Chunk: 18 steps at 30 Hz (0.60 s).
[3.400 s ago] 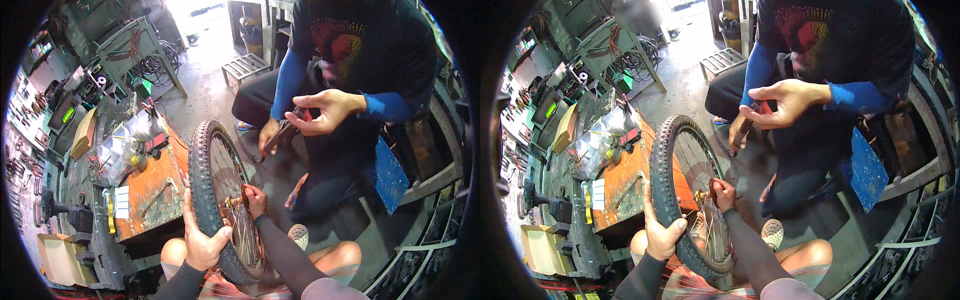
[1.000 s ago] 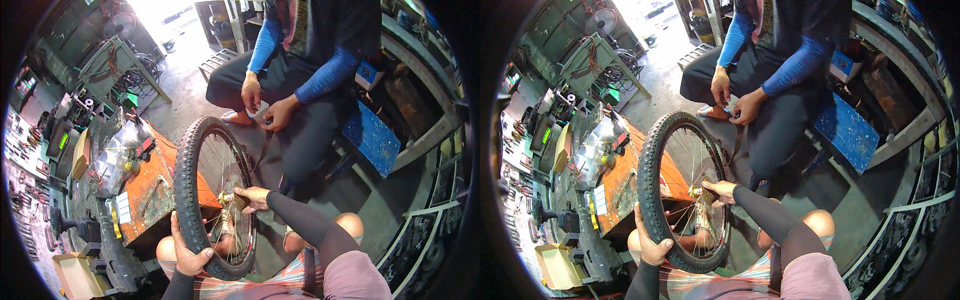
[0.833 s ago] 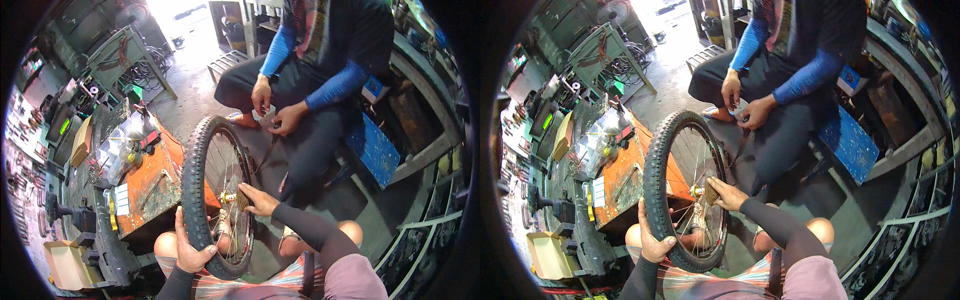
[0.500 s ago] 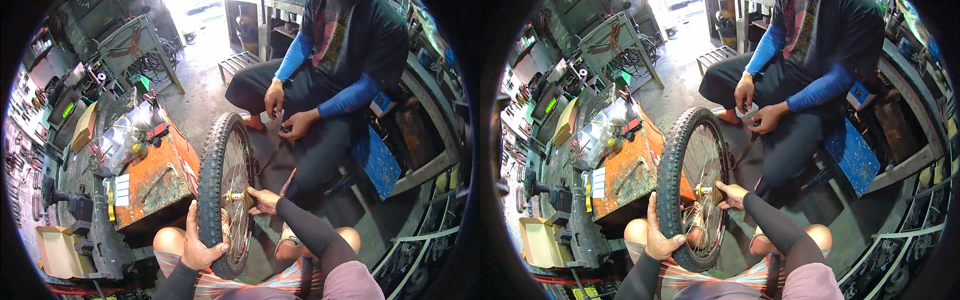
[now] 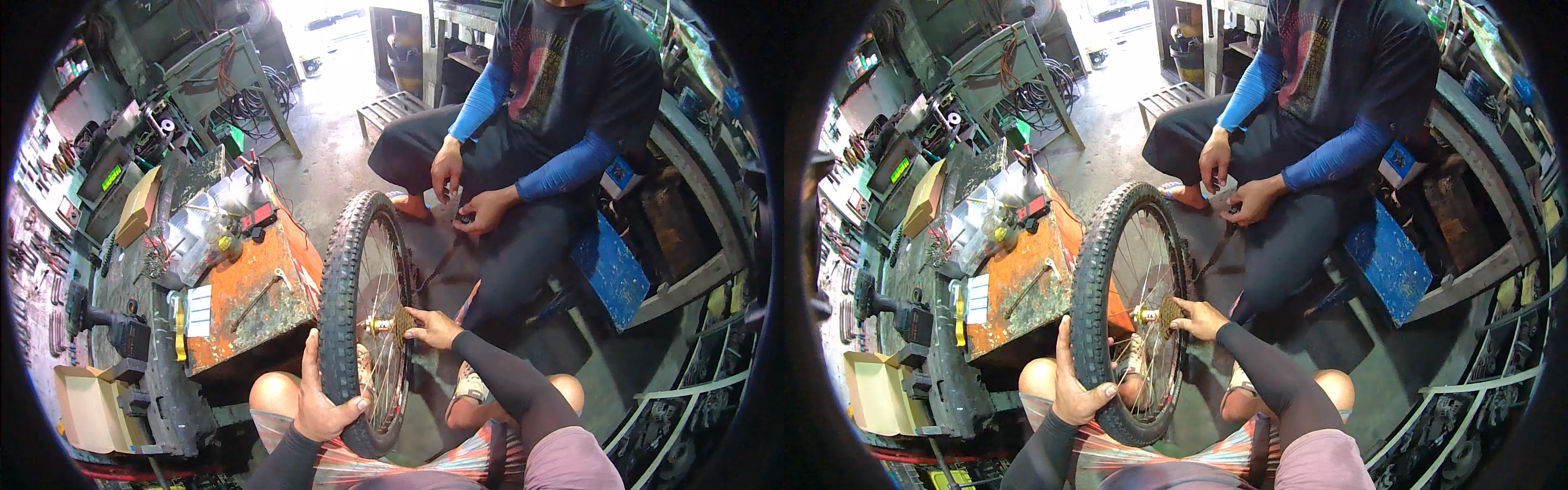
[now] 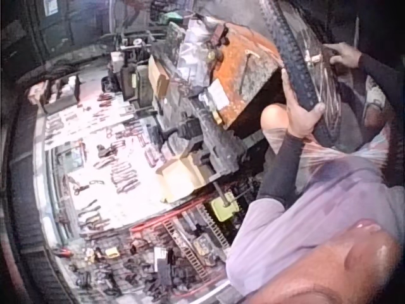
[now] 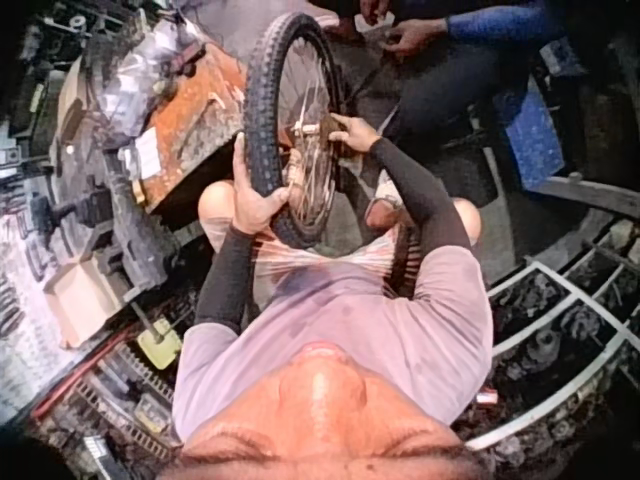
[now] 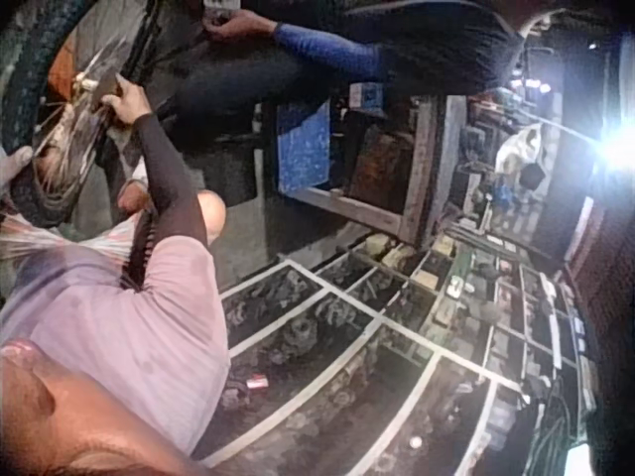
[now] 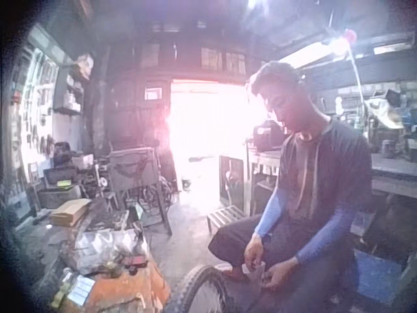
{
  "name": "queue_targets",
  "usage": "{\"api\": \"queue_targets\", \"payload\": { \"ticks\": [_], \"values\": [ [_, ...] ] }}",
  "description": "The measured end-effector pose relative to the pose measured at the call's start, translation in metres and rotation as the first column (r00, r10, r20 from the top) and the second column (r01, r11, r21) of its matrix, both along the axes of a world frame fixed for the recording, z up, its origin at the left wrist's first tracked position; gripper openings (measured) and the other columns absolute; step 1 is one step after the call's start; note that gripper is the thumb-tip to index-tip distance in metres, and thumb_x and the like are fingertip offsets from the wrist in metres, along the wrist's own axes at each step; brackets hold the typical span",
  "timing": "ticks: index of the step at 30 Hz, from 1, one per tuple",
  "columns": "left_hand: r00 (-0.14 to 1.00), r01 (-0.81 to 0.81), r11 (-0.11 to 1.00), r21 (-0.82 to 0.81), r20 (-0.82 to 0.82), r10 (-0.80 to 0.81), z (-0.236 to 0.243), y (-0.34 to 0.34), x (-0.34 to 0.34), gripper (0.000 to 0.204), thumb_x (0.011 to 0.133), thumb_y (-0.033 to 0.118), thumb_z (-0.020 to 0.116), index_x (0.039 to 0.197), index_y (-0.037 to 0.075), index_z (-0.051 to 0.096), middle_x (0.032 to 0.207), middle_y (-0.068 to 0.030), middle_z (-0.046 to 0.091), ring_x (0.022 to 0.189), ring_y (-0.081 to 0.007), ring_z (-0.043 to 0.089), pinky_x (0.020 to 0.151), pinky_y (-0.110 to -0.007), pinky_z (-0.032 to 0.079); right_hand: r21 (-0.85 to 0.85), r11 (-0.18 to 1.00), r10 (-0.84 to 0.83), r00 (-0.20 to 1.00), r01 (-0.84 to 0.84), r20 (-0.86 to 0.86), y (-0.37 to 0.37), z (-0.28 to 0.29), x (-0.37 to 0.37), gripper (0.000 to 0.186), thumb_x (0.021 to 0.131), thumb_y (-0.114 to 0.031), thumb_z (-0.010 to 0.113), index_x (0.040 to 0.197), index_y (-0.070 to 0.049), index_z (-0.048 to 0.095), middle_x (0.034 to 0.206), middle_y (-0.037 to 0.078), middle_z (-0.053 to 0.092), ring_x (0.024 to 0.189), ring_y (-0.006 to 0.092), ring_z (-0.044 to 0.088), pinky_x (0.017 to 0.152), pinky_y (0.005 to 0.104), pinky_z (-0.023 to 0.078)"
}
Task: The person sits on the floor in a workshop and works on a bicycle wheel, using a spoke wrench to adjust the spokes and cassette area. Another person briefly joins to assist with the wheel before leaving.
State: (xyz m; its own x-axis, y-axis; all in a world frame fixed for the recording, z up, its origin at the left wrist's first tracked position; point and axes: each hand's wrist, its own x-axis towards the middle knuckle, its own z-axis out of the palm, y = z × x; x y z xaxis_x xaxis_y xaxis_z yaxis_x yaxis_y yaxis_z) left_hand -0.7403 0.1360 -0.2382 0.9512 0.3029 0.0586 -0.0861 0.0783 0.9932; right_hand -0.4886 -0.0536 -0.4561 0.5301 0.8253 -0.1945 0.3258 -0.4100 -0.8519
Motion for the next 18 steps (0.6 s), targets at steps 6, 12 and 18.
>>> {"api": "queue_targets", "payload": {
  "ticks": [6, 12, 18],
  "values": [
    [0.995, -0.031, 0.992, 0.121, 0.097, 0.019, -0.005, 0.003, -0.001, 0.129, 0.084, 0.027, 0.092, 0.174, 0.009, 0.002, 0.147, -0.0207, 0.057, 0.123, -0.0254, 0.065, 0.108, -0.041, 0.053, 0.308, 0.948, -0.044, 0.929, -0.076, 0.366, -0.001, 0.000, -0.020, 0.080, 0.094, -0.016, 0.081, 0.163, -0.002, 0.044, 0.156, 0.024, 0.058, 0.142, 0.0386, 0.059, 0.121, 0.0435, 0.047],
    [0.996, -0.027, 0.989, 0.149, 0.093, 0.013, -0.009, 0.002, 0.003, 0.129, 0.084, 0.027, 0.093, 0.175, 0.009, 0.003, 0.140, -0.0175, 0.061, 0.117, -0.0223, 0.066, 0.101, -0.039, 0.056, 0.157, 0.979, -0.118, 0.989, 0.131, -0.089, -0.001, -0.016, -0.025, 0.091, 0.099, -0.035, 0.075, 0.170, -0.005, 0.027, 0.159, 0.018, 0.055, 0.140, 0.0332, 0.060, 0.118, 0.0414, 0.048],
    [0.995, 0.017, 1.000, 0.026, 0.093, -0.019, 0.002, -0.011, 0.004, 0.129, 0.084, 0.026, 0.094, 0.175, 0.009, 0.004, 0.134, -0.0152, 0.062, 0.106, -0.0191, 0.067, 0.096, -0.037, 0.057, -0.051, 0.946, -0.213, 0.496, 0.320, -0.842, 0.025, -0.003, -0.002, 0.085, 0.101, -0.055, 0.072, 0.158, 0.001, 0.045, 0.138, 0.017, 0.067, 0.114, 0.0283, 0.069, 0.104, 0.0443, 0.056]
  ]
}}
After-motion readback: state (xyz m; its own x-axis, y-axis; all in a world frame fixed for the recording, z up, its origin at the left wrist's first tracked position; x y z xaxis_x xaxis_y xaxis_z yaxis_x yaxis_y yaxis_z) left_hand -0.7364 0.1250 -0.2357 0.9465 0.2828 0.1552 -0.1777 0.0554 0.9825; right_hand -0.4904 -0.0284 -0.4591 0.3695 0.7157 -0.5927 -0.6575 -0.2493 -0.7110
